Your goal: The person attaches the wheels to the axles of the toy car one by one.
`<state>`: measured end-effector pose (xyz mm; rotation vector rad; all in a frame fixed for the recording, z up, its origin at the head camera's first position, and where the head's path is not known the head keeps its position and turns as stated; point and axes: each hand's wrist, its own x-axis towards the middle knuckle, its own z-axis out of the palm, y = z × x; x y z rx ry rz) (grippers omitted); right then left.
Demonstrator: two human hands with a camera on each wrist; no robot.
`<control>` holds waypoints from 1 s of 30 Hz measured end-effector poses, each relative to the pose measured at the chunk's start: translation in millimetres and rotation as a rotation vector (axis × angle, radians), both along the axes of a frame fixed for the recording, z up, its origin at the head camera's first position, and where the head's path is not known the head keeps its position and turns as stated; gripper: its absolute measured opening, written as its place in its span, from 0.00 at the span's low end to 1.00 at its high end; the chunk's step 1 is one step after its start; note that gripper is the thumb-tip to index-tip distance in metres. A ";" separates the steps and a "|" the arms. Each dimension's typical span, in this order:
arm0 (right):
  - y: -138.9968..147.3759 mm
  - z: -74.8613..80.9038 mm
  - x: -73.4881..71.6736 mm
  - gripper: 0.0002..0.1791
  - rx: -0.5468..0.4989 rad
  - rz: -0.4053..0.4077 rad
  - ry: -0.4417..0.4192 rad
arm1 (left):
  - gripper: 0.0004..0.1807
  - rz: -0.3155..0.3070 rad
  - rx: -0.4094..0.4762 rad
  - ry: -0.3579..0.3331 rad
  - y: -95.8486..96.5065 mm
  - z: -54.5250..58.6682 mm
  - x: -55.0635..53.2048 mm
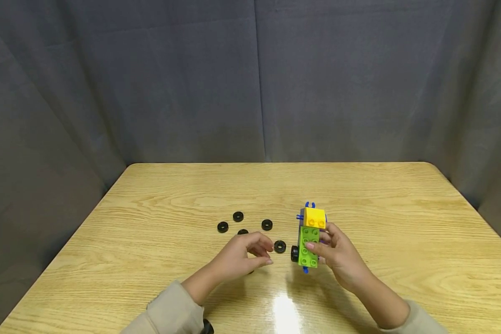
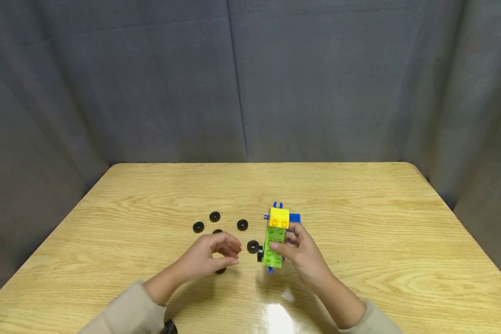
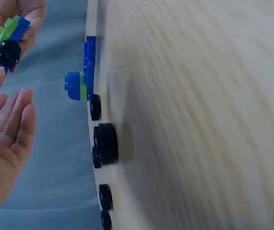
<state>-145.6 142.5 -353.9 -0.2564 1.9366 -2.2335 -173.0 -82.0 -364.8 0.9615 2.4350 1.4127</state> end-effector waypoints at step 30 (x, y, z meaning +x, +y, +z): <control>5.1 1.7 3.3 0.27 -0.045 0.027 -0.062 | 0.18 0.005 -0.248 -0.020 -36.8 -13.2 -6.2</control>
